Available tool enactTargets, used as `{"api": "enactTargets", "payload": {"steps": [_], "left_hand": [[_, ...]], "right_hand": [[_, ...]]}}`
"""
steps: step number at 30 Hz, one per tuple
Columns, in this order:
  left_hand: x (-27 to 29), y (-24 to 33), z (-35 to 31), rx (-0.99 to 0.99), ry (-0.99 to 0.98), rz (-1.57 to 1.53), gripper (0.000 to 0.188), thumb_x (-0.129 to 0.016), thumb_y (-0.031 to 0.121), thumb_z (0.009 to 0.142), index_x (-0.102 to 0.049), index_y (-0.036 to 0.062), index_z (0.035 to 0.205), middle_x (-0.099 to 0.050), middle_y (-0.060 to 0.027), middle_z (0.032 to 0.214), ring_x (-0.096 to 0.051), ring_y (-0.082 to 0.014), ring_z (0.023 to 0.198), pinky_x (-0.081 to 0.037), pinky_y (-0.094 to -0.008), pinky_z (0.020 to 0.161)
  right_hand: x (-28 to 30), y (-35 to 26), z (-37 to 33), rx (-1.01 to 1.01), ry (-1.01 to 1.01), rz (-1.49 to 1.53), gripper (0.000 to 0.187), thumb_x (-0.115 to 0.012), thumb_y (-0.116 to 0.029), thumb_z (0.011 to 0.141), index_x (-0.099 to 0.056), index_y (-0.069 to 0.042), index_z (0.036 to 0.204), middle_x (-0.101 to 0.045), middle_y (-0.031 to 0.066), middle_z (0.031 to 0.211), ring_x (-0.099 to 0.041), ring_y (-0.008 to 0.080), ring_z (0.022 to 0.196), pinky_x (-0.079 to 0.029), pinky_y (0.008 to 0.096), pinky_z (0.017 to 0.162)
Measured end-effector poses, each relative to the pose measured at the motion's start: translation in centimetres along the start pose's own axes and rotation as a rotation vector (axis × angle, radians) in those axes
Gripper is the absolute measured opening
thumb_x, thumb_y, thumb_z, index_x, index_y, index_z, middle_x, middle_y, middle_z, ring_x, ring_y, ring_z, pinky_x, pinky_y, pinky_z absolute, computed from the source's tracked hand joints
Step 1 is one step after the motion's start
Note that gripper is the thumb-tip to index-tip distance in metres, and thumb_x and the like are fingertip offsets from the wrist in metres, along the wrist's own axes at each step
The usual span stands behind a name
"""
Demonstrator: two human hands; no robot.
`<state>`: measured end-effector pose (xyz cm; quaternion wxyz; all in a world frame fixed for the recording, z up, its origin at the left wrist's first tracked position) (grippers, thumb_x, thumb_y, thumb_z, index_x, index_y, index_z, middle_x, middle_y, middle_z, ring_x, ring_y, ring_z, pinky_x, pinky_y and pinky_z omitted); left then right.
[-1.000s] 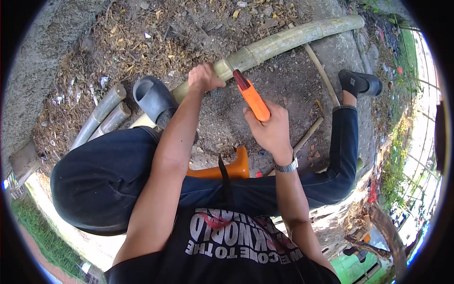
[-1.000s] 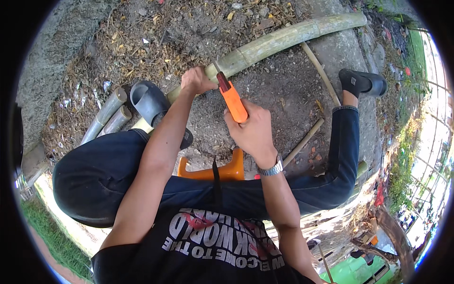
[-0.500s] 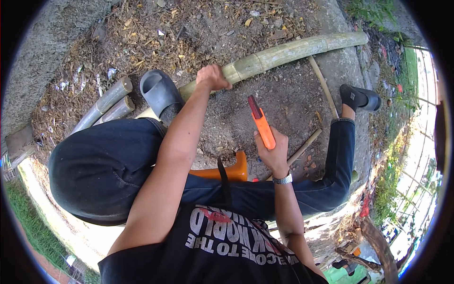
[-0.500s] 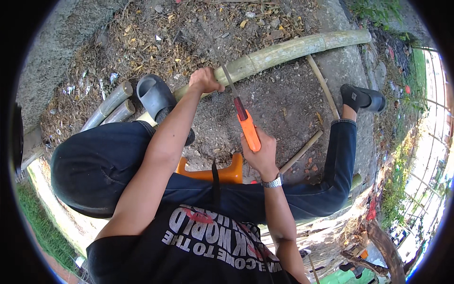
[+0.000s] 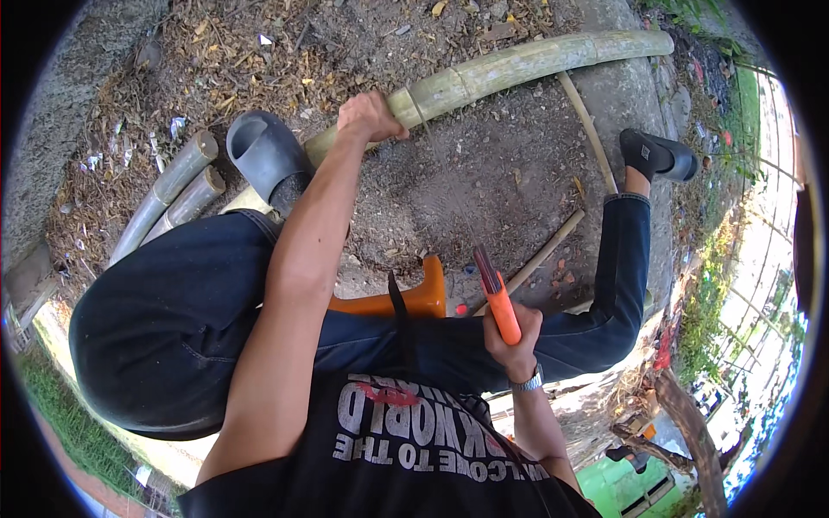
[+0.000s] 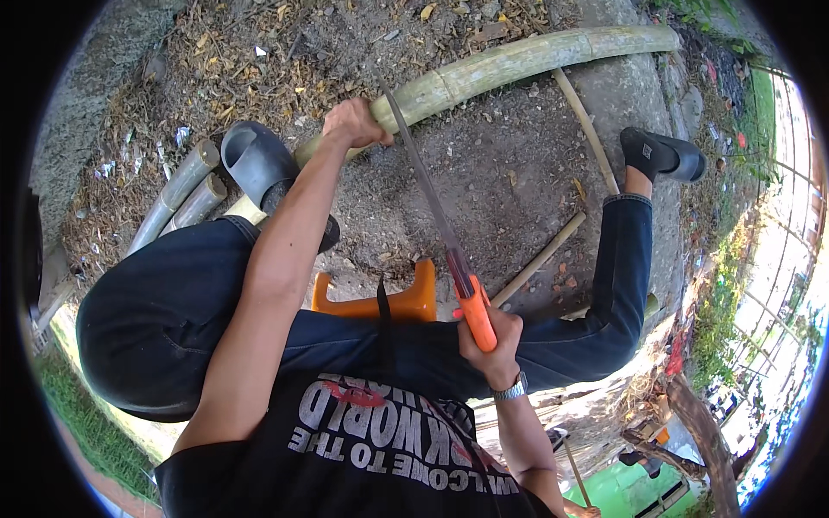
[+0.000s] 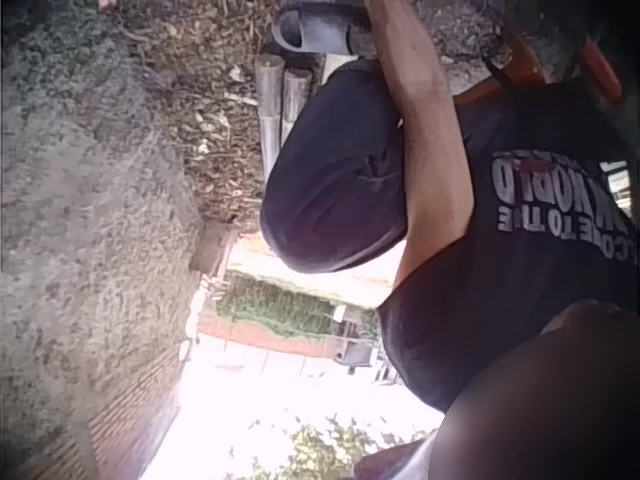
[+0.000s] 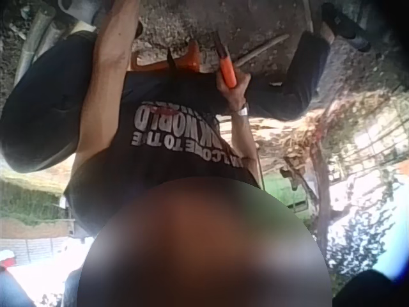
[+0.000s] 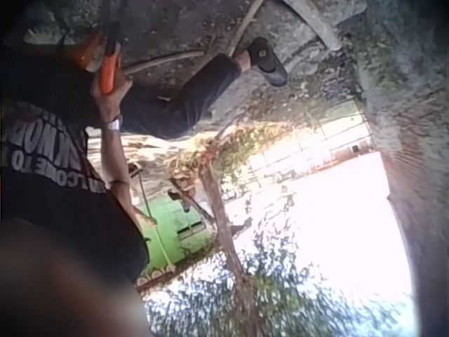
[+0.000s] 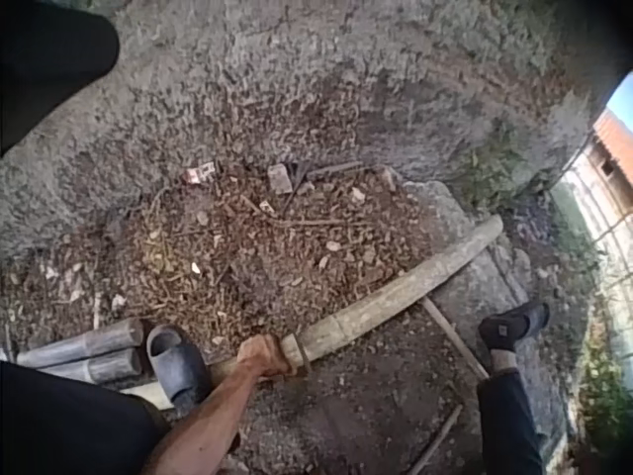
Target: Sawing through a piece of bamboo on the ground using a hand saw.
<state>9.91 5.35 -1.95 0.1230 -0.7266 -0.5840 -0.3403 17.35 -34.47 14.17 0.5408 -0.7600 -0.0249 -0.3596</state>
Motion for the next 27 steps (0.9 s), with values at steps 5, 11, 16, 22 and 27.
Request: {"api": "enactTargets", "payload": {"steps": [5, 11, 16, 22, 27], "left_hand": [[-2.1, 0.5, -0.8, -0.093, 0.085, 0.023, 0.082, -0.091, 0.052, 0.068, -0.07, 0.0035, 0.131, -0.075, -0.0195, 0.122, -0.073, -0.0332, 0.116, -0.058, -0.0427, 0.101], [-3.5, 1.2, 0.0, -0.11, 0.098, 0.126, 0.084, -0.087, 0.057, 0.069, -0.069, 0.0044, 0.133, -0.074, -0.0189, 0.126, -0.073, -0.0315, 0.115, -0.059, -0.0405, 0.1], [0.4, -0.4, 0.6, -0.143, -0.056, 0.071, 0.083, -0.085, 0.057, 0.071, -0.068, 0.0022, 0.132, -0.073, -0.0179, 0.128, -0.071, -0.0287, 0.119, -0.058, -0.0384, 0.102], [-2.4, 0.9, 0.1, -0.136, 0.08, 0.1, 0.086, -0.085, 0.059, 0.07, -0.066, 0.0037, 0.134, -0.072, -0.0174, 0.129, -0.07, -0.0297, 0.122, -0.057, -0.0403, 0.103], [-2.2, -0.8, 0.0, -0.093, 0.137, 0.075, 0.089, -0.086, 0.059, 0.068, -0.065, 0.0034, 0.134, -0.069, -0.0198, 0.134, -0.066, -0.0321, 0.128, -0.053, -0.0415, 0.109]], "right_hand": [[-8.7, -0.9, 13.4, 0.141, 0.068, -0.031, 0.017, -0.072, -0.012, 0.082, -0.064, 0.0, 0.075, -0.061, 0.0185, 0.061, -0.065, 0.0357, 0.054, -0.052, 0.0405, 0.055], [-5.5, -0.2, 10.5, 0.076, -0.063, -0.126, 0.012, -0.075, -0.012, 0.08, -0.07, -0.003, 0.084, -0.068, 0.0172, 0.068, -0.07, 0.0376, 0.061, -0.058, 0.041, 0.062], [3.2, -2.4, -2.2, -0.149, -0.199, -0.022, 0.023, -0.075, -0.005, 0.077, -0.078, -0.002, 0.099, -0.068, 0.0135, 0.068, -0.07, 0.0288, 0.057, -0.057, 0.0351, 0.061], [-6.6, 1.0, 15.9, 0.071, 0.102, -0.016, 0.012, -0.075, -0.01, 0.081, -0.067, -0.001, 0.082, -0.064, 0.0176, 0.064, -0.066, 0.0367, 0.056, -0.052, 0.0404, 0.053], [-7.2, -2.7, 20.0, 0.18, 0.074, -0.054, 0.012, -0.073, -0.01, 0.082, -0.066, -0.001, 0.08, -0.064, 0.0186, 0.066, -0.065, 0.04, 0.058, -0.053, 0.044, 0.056]]}}
Point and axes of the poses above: each hand's wrist, its own z-axis towards the middle knuckle, its own x-axis out of the back of the hand, y = z × x, the point moved 2 cm from there along z, towards the middle knuckle
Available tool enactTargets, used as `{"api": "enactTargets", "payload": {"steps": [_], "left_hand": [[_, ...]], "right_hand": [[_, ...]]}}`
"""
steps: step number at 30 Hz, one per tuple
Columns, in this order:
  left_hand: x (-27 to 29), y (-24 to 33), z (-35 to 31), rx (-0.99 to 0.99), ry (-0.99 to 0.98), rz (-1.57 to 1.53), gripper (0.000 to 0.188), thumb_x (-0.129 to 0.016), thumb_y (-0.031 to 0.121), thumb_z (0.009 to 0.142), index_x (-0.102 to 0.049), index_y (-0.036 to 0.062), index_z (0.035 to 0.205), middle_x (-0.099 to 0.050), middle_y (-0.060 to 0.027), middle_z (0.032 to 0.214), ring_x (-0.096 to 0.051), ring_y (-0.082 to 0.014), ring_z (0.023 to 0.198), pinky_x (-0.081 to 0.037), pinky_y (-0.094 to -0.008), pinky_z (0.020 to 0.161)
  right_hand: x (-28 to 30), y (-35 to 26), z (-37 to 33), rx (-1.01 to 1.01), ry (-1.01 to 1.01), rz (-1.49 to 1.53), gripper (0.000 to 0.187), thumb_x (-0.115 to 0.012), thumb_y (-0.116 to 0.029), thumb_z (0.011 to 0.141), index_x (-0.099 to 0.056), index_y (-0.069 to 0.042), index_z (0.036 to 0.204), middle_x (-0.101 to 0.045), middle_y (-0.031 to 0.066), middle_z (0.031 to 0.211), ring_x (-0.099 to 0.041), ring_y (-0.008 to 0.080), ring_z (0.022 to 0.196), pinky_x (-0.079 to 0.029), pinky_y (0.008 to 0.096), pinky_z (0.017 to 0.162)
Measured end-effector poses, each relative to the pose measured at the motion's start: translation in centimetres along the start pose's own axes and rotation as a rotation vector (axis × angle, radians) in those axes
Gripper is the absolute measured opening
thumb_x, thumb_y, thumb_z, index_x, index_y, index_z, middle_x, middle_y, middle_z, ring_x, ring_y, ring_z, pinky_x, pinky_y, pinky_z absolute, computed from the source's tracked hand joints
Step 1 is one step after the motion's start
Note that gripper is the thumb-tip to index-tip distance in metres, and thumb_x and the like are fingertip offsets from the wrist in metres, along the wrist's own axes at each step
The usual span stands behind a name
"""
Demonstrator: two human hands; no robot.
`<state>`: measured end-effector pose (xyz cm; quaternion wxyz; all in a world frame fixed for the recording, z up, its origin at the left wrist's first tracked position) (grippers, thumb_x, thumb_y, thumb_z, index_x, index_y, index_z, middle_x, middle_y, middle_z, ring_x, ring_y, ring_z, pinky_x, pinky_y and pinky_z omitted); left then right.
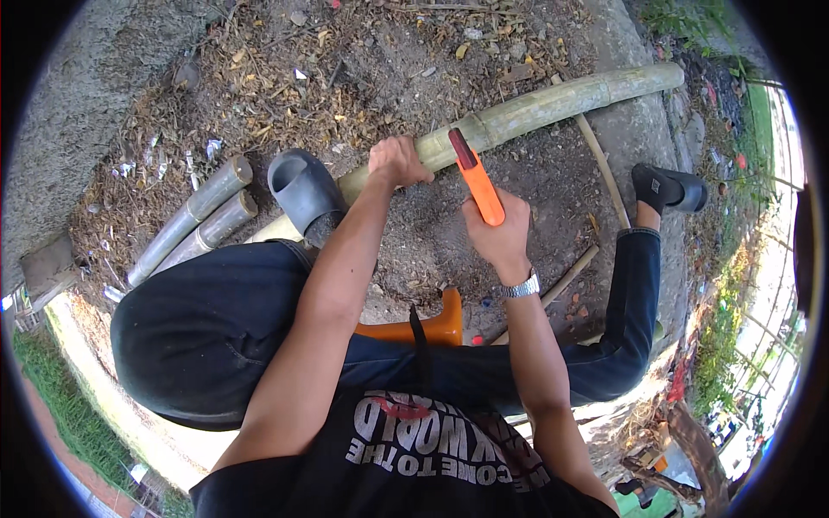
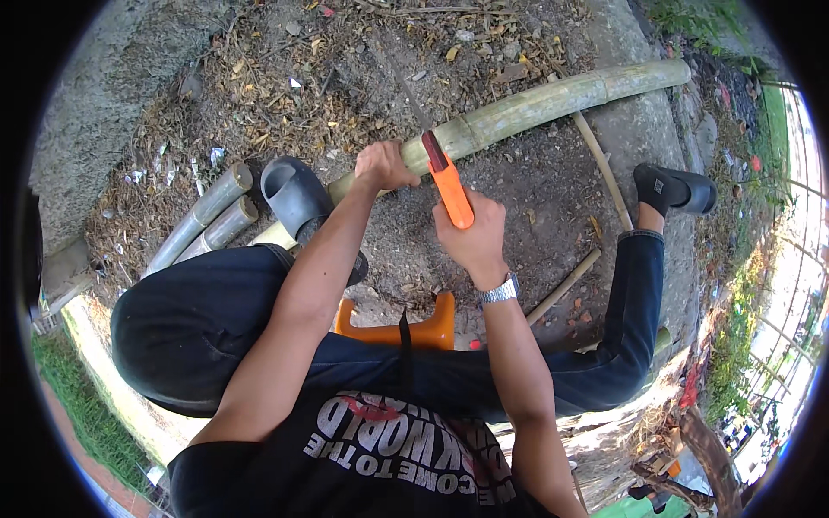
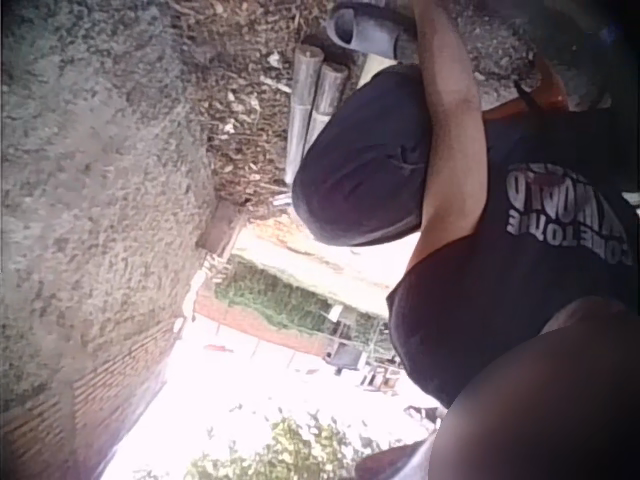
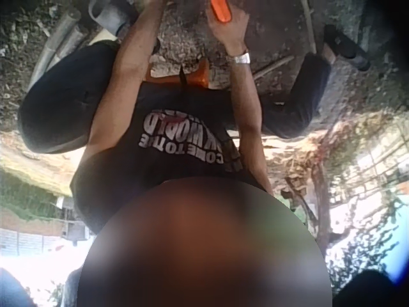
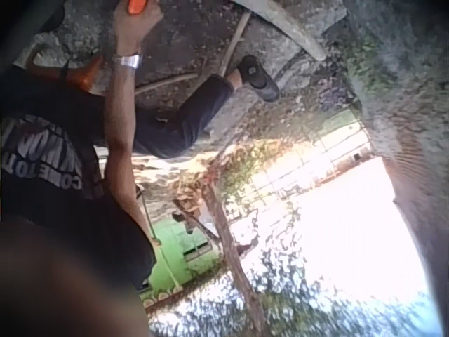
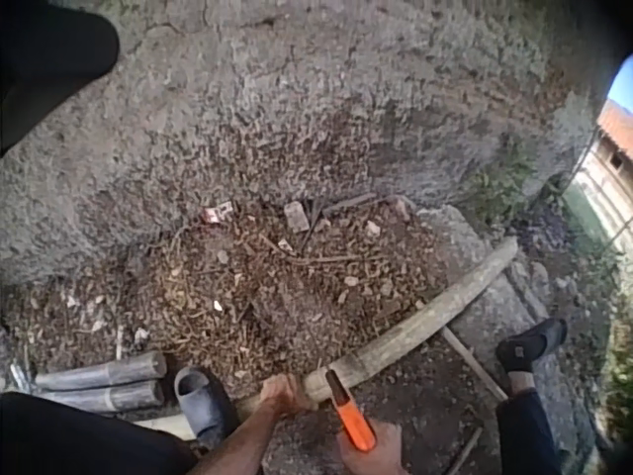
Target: Sawing through a piece of bamboo on the ground using a hand saw.
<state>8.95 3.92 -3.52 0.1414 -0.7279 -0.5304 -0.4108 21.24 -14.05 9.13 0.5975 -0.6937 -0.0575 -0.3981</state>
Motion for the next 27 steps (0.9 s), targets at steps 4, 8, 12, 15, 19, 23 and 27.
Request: {"api": "enactTargets", "payload": {"steps": [4, 8, 12, 15, 19, 23, 27], "left_hand": [[0.8, 0.4, 0.1, 0.006, -0.027, -0.037, 0.094, -0.086, 0.061, 0.067, -0.062, 0.0027, 0.137, -0.067, -0.0204, 0.137, -0.064, -0.0344, 0.13, -0.05, -0.0427, 0.111], [0.7, 0.7, -0.3, 0.009, -0.063, -0.03, 0.095, -0.087, 0.062, 0.069, -0.062, 0.0037, 0.139, -0.067, -0.0196, 0.137, -0.063, -0.0343, 0.132, -0.05, -0.043, 0.112], [-0.3, 0.9, -0.1, 0.009, -0.016, -0.021, 0.094, -0.089, 0.061, 0.068, -0.063, 0.0039, 0.139, -0.067, -0.0198, 0.138, -0.064, -0.0341, 0.132, -0.051, -0.0434, 0.111], [-1.1, -0.6, 0.9, -0.013, -0.015, -0.025, 0.094, -0.09, 0.061, 0.068, -0.065, 0.0036, 0.137, -0.067, -0.0196, 0.137, -0.065, -0.0337, 0.13, -0.052, -0.0434, 0.11], [1.4, -0.3, 0.1, -0.008, -0.112, -0.079, 0.09, -0.091, 0.063, 0.065, -0.071, 0.0046, 0.131, -0.074, -0.0173, 0.129, -0.071, -0.0319, 0.122, -0.056, -0.0437, 0.105], [1.5, 0.5, -0.1, 0.071, -0.102, -0.085, 0.081, -0.092, 0.06, 0.066, -0.076, 0.0073, 0.126, -0.075, -0.0147, 0.127, -0.072, -0.028, 0.119, -0.057, -0.0397, 0.103], [1.0, 1.3, 0.7, 0.062, -0.12, -0.118, 0.082, -0.092, 0.059, 0.064, -0.077, 0.0068, 0.125, -0.076, -0.0158, 0.124, -0.073, -0.0282, 0.116, -0.057, -0.0385, 0.103]], "right_hand": [[1.2, 0.1, -3.0, -0.075, -0.027, 0.09, 0.012, -0.073, -0.009, 0.081, -0.065, -0.001, 0.079, -0.064, 0.0177, 0.067, -0.065, 0.0404, 0.059, -0.053, 0.044, 0.057], [0.0, 0.7, -4.7, -0.042, -0.01, 0.042, 0.01, -0.073, -0.007, 0.081, -0.066, -0.002, 0.079, -0.064, 0.0168, 0.065, -0.066, 0.0392, 0.058, -0.053, 0.0424, 0.057], [0.9, 1.4, -7.5, -0.037, -0.037, 0.003, 0.006, -0.07, -0.006, 0.084, -0.07, 0.0, 0.083, -0.066, 0.0159, 0.067, -0.068, 0.0294, 0.057, -0.051, 0.0389, 0.057], [3.6, 1.9, -12.8, -0.19, -0.113, 0.019, 0.011, -0.075, -0.007, 0.08, -0.066, -0.001, 0.078, -0.065, 0.0148, 0.064, -0.067, 0.0336, 0.054, -0.054, 0.0398, 0.056], [9.2, -0.8, -20.6, -0.245, -0.145, 0.051, 0.018, -0.072, -0.001, 0.084, -0.059, -0.001, 0.072, -0.056, 0.0065, 0.058, -0.053, 0.0125, 0.048, -0.043, 0.0322, 0.049], [9.0, -0.1, -20.5, -0.231, -0.121, 0.052, 0.011, -0.074, -0.001, 0.08, -0.064, -0.001, 0.074, -0.056, 0.0069, 0.057, -0.057, 0.0147, 0.048, -0.046, 0.031, 0.051], [4.3, 3.8, -9.5, -0.255, 0.114, 0.073, 0.011, -0.072, -0.006, 0.081, -0.067, 0.001, 0.074, -0.061, 0.0075, 0.057, -0.056, 0.0117, 0.049, -0.045, 0.0317, 0.05]]}}
Point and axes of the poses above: each hand's wrist, its own z-axis towards the middle knuckle, its own x-axis out of the back of the hand, y = z × x, the point moved 2 cm from there along z, towards the middle knuckle
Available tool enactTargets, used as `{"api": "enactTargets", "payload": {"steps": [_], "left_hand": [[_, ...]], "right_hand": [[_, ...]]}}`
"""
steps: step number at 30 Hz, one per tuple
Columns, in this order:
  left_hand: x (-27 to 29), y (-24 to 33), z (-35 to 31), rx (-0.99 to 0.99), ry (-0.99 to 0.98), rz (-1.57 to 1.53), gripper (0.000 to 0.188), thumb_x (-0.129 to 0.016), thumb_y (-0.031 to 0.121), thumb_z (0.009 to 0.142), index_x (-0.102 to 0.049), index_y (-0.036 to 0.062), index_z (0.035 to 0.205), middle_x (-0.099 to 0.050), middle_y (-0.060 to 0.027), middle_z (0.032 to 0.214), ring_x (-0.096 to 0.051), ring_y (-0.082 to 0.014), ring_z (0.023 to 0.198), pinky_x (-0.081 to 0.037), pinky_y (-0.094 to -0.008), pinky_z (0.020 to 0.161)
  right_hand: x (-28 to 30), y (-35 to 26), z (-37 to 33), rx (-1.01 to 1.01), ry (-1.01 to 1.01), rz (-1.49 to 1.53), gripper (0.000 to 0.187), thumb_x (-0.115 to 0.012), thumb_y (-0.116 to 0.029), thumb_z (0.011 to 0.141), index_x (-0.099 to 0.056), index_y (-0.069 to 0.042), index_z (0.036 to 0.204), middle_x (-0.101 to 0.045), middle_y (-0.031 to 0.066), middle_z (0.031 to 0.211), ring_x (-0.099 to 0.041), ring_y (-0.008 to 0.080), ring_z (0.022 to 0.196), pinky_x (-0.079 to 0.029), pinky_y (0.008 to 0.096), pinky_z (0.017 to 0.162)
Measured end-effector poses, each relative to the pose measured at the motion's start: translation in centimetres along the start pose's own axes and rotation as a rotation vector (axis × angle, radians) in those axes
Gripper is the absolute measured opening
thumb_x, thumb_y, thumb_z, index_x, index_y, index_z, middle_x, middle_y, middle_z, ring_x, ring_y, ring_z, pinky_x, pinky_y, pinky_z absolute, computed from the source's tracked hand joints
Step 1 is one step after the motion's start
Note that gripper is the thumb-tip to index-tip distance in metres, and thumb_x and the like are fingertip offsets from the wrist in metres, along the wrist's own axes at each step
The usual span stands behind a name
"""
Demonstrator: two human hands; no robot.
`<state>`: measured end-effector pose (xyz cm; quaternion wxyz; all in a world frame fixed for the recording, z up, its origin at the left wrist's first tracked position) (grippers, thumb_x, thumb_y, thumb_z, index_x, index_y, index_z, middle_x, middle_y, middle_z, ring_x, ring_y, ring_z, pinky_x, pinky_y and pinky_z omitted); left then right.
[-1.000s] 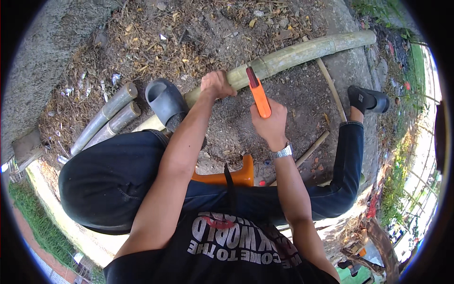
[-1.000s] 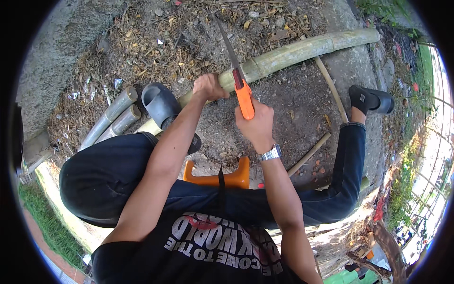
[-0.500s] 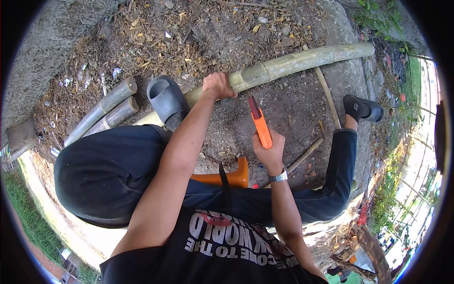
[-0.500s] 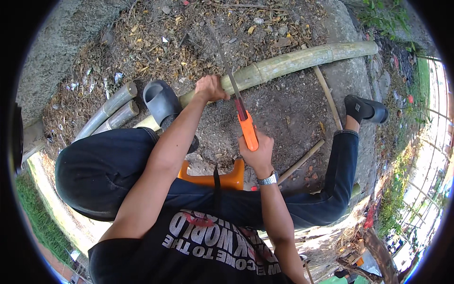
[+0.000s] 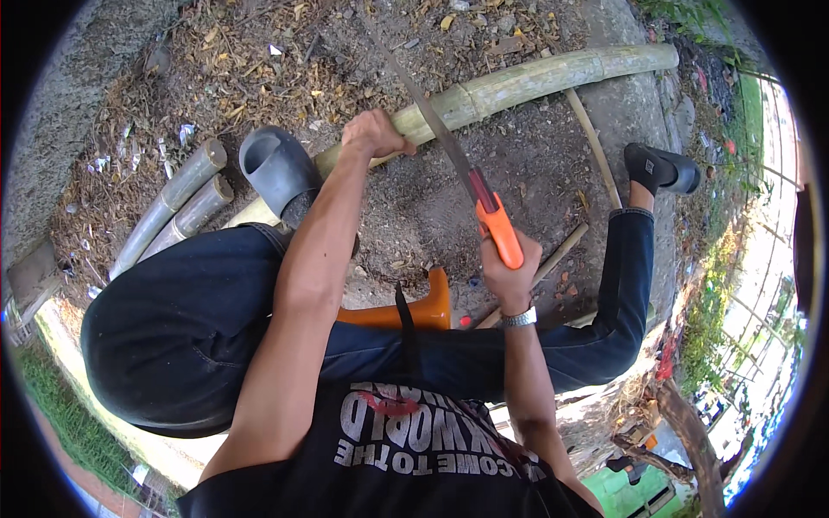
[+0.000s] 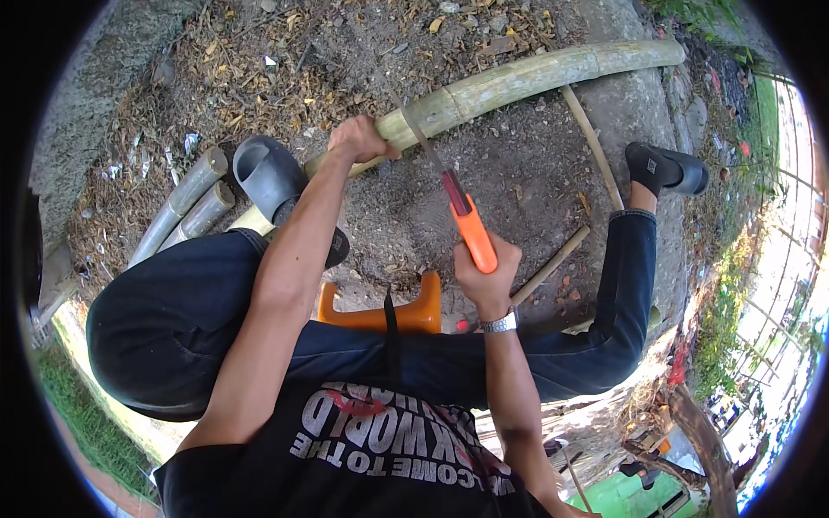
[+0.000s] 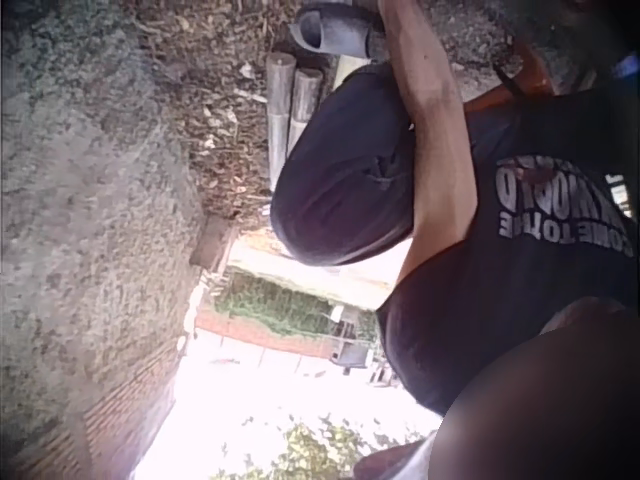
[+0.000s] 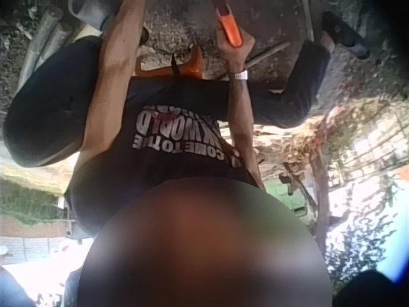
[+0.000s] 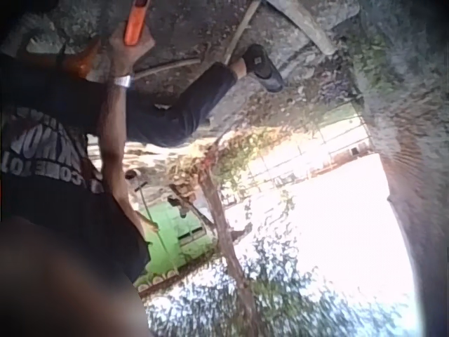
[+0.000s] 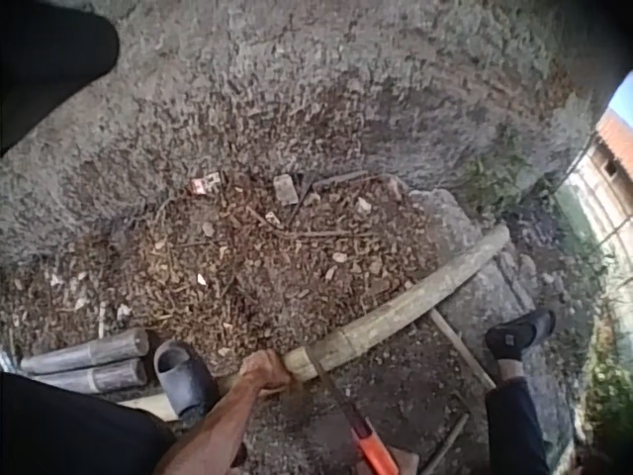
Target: Sawing through a piece of bamboo on the ground using a hand saw.
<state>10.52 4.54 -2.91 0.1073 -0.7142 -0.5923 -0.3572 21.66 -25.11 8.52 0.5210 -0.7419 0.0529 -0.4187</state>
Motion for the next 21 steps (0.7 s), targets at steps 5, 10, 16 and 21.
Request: {"api": "enactTargets", "payload": {"steps": [5, 10, 16, 21], "left_hand": [[-0.9, -3.8, 1.3, -0.016, 0.064, 0.068, 0.09, -0.09, 0.063, 0.066, -0.072, 0.0058, 0.133, -0.076, -0.018, 0.123, -0.074, -0.03, 0.116, -0.06, -0.0409, 0.098], [-3.0, -2.0, -1.8, -0.016, 0.336, 0.058, 0.1, -0.089, 0.061, 0.064, -0.058, 0.0067, 0.142, -0.075, -0.018, 0.117, -0.074, -0.0336, 0.111, -0.061, -0.0446, 0.096], [-1.6, -1.7, -2.3, 0.004, 0.341, 0.049, 0.089, -0.088, 0.059, 0.065, -0.062, 0.008, 0.134, -0.076, -0.0171, 0.117, -0.075, -0.0335, 0.109, -0.061, -0.0432, 0.094], [-1.1, -2.2, -2.1, -0.038, 0.331, 0.003, 0.086, -0.087, 0.057, 0.065, -0.063, 0.0074, 0.131, -0.077, -0.0158, 0.109, -0.076, -0.0343, 0.104, -0.061, -0.0431, 0.092]], "right_hand": [[1.5, -0.3, 5.9, 0.091, -0.249, 0.1, 0.015, -0.074, -0.01, 0.087, -0.078, 0.001, 0.096, -0.068, 0.0108, 0.068, -0.065, 0.0186, 0.057, -0.049, 0.0348, 0.056], [0.1, -9.4, 3.9, 0.19, -0.171, -0.045, 0.016, -0.074, -0.014, 0.089, -0.071, 0.001, 0.095, -0.064, 0.0184, 0.069, -0.065, 0.0397, 0.062, -0.05, 0.0447, 0.06], [2.9, -12.1, -0.7, 0.16, -0.094, 0.036, 0.012, -0.076, -0.009, 0.09, -0.071, 0.002, 0.094, -0.062, 0.0139, 0.065, -0.062, 0.031, 0.052, -0.047, 0.038, 0.053], [1.6, -6.8, -2.2, 0.178, -0.077, 0.024, 0.011, -0.076, -0.01, 0.09, -0.071, 0.0, 0.087, -0.061, 0.0123, 0.062, -0.061, 0.0284, 0.049, -0.047, 0.0364, 0.051]]}}
Point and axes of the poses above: each hand's wrist, its own z-axis towards the middle knuckle, its own x-axis out of the back of the hand, y = z × x, the point moved 2 cm from there along z, towards the middle knuckle
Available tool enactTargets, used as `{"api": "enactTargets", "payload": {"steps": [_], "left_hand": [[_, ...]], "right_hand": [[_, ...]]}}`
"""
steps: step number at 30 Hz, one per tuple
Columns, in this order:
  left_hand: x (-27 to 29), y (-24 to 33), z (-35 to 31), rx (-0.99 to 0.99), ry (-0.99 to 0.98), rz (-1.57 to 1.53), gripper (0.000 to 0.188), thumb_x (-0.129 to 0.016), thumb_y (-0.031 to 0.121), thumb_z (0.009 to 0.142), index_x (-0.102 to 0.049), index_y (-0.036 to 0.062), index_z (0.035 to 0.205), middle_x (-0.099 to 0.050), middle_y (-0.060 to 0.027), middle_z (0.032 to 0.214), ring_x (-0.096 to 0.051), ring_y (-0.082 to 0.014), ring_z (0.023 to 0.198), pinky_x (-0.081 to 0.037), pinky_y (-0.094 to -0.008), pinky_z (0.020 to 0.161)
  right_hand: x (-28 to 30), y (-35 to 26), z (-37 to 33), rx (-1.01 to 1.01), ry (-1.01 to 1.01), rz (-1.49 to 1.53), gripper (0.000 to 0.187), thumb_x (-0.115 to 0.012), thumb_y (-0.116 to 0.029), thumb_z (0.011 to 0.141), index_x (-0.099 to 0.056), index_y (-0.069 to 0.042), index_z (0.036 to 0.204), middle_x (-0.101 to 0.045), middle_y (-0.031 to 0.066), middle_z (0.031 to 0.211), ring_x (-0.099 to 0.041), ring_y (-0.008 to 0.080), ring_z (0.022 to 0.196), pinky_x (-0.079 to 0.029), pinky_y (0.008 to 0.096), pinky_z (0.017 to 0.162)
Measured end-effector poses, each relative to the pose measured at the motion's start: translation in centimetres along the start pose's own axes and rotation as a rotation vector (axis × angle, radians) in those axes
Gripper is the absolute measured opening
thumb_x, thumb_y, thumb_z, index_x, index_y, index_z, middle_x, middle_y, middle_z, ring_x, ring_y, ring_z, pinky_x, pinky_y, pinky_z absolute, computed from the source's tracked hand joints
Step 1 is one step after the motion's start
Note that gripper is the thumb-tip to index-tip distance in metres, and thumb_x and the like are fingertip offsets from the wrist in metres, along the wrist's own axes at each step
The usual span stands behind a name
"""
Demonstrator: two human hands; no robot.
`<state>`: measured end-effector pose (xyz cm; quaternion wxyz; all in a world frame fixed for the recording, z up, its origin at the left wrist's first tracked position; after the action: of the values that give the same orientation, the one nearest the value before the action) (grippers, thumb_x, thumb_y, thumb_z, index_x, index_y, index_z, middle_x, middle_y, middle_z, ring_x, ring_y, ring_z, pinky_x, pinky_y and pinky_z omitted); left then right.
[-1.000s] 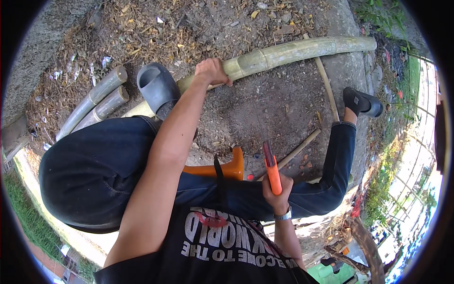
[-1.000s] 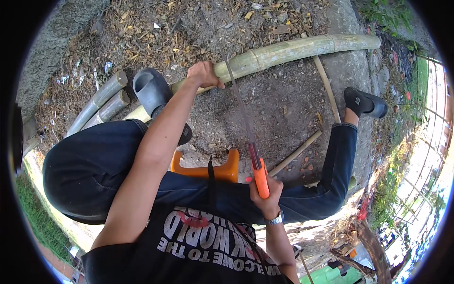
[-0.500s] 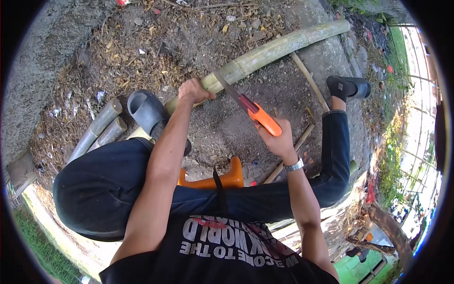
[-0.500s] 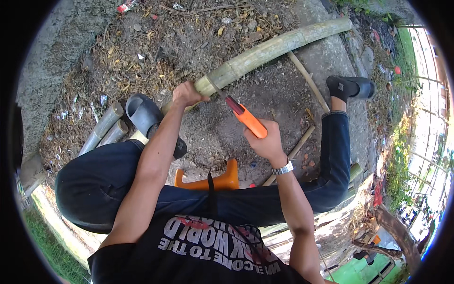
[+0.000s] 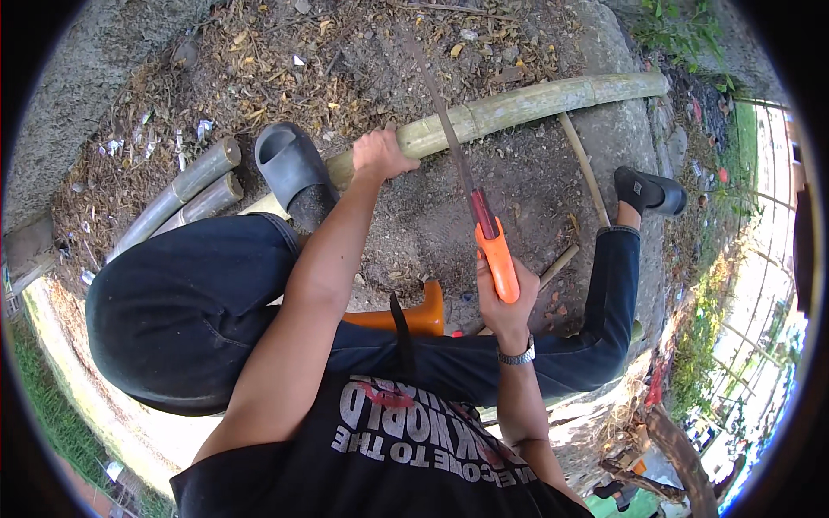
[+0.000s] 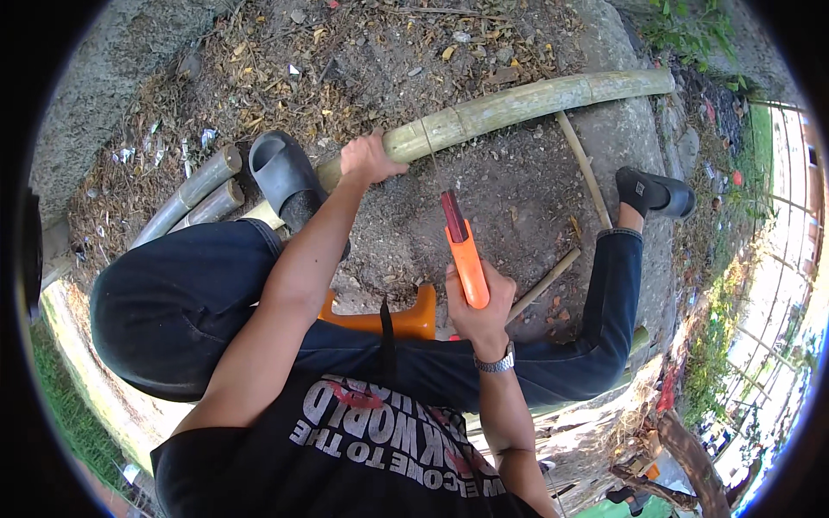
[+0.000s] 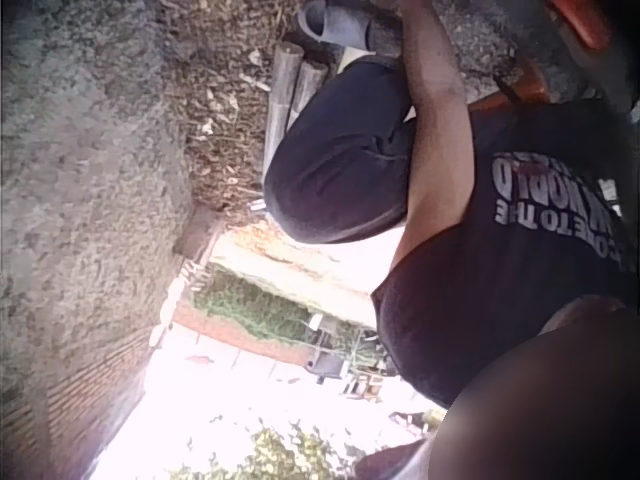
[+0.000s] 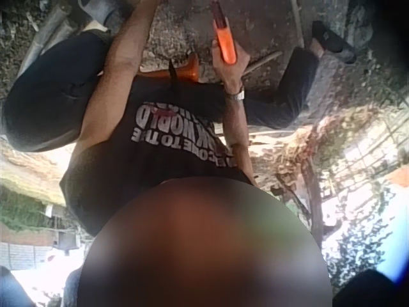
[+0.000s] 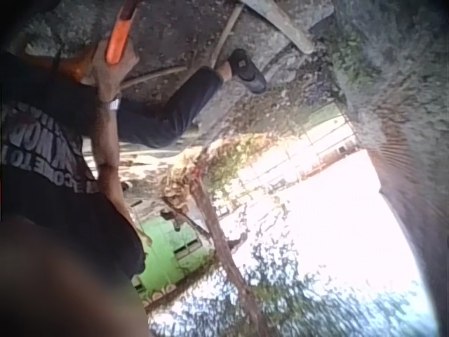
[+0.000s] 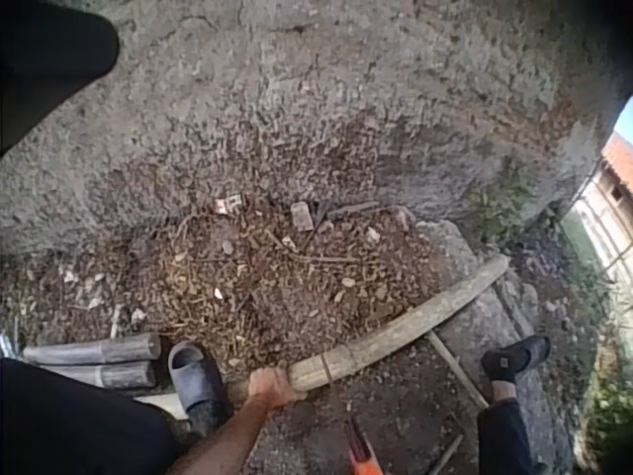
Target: Sawing through a piece of bamboo on the ground using a hand saw.
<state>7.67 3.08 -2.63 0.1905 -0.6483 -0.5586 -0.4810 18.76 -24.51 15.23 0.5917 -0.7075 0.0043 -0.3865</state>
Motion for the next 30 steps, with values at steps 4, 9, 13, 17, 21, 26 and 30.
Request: {"api": "enactTargets", "payload": {"steps": [4, 9, 13, 17, 21, 26, 30], "left_hand": [[-1.3, -0.3, 0.2, -0.034, 0.026, 0.066, 0.093, -0.084, 0.064, 0.066, -0.062, 0.0086, 0.137, -0.078, -0.0182, 0.107, -0.078, -0.0345, 0.098, -0.064, -0.0443, 0.085], [-1.2, 0.0, -0.1, -0.036, -0.018, 0.079, 0.098, -0.085, 0.066, 0.066, -0.06, 0.0075, 0.141, -0.078, -0.0181, 0.111, -0.077, -0.0334, 0.103, -0.063, -0.043, 0.089], [-0.8, -1.4, 1.0, -0.051, -0.088, 0.076, 0.093, -0.086, 0.061, 0.067, -0.062, 0.0066, 0.138, -0.076, -0.0183, 0.116, -0.076, -0.0315, 0.108, -0.061, -0.0421, 0.093], [0.8, -0.7, 1.8, 0.003, -0.196, 0.112, 0.081, -0.087, 0.053, 0.068, -0.067, 0.0043, 0.13, -0.076, -0.0167, 0.117, -0.075, -0.0306, 0.109, -0.061, -0.0411, 0.094], [0.7, -0.3, 1.4, 0.032, -0.183, 0.089, 0.074, -0.087, 0.049, 0.068, -0.071, 0.0041, 0.125, -0.076, -0.0167, 0.118, -0.074, -0.0304, 0.11, -0.06, -0.0401, 0.097], [2.1, -0.3, 2.7, -0.017, -0.268, 0.018, 0.08, -0.087, 0.049, 0.067, -0.069, 0.0036, 0.13, -0.076, -0.0183, 0.121, -0.075, -0.031, 0.113, -0.059, -0.042, 0.1], [0.0, -1.0, 2.2, -0.003, -0.088, 0.116, 0.08, -0.086, 0.052, 0.066, -0.069, 0.0043, 0.128, -0.076, -0.0182, 0.12, -0.075, -0.0321, 0.111, -0.059, -0.0422, 0.097]], "right_hand": [[-1.6, 2.8, -0.5, -0.045, -0.024, -0.113, 0.011, -0.075, -0.01, 0.088, -0.068, -0.002, 0.082, -0.063, 0.0136, 0.063, -0.065, 0.0325, 0.052, -0.049, 0.0389, 0.052], [-1.5, 2.8, -1.0, -0.056, -0.055, -0.141, 0.011, -0.073, -0.009, 0.084, -0.066, -0.002, 0.08, -0.065, 0.0151, 0.065, -0.067, 0.0348, 0.056, -0.052, 0.0411, 0.055], [1.1, 1.8, -4.6, -0.093, -0.111, -0.181, 0.009, -0.074, -0.007, 0.083, -0.068, -0.002, 0.081, -0.064, 0.0147, 0.064, -0.066, 0.034, 0.055, -0.051, 0.0399, 0.054], [5.3, 1.3, -10.4, -0.198, -0.157, -0.141, 0.005, -0.073, -0.003, 0.084, -0.072, 0.001, 0.087, -0.062, 0.0092, 0.061, -0.063, 0.0195, 0.052, -0.049, 0.0336, 0.052], [-1.0, 5.3, -6.0, -0.063, -0.1, -0.068, 0.006, -0.071, -0.004, 0.084, -0.069, 0.001, 0.082, -0.059, 0.0053, 0.058, -0.06, 0.0106, 0.051, -0.048, 0.0305, 0.051], [-8.3, 5.3, 6.9, -0.063, 0.015, -0.008, 0.012, -0.073, -0.011, 0.08, -0.066, -0.001, 0.077, -0.063, 0.0177, 0.064, -0.063, 0.0357, 0.052, -0.05, 0.0395, 0.053], [-2.3, 2.5, 10.5, 0.092, -0.039, -0.128, 0.009, -0.073, -0.008, 0.084, -0.073, 0.0, 0.087, -0.063, 0.0144, 0.064, -0.063, 0.0217, 0.054, -0.049, 0.0359, 0.056]]}}
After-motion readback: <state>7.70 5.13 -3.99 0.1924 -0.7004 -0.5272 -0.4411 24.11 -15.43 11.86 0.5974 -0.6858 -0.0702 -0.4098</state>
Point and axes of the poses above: each hand's wrist, its own z-axis towards the middle knuckle, its own x-axis out of the back of the hand, y = z × x, the point moved 2 cm from there along z, towards the middle knuckle
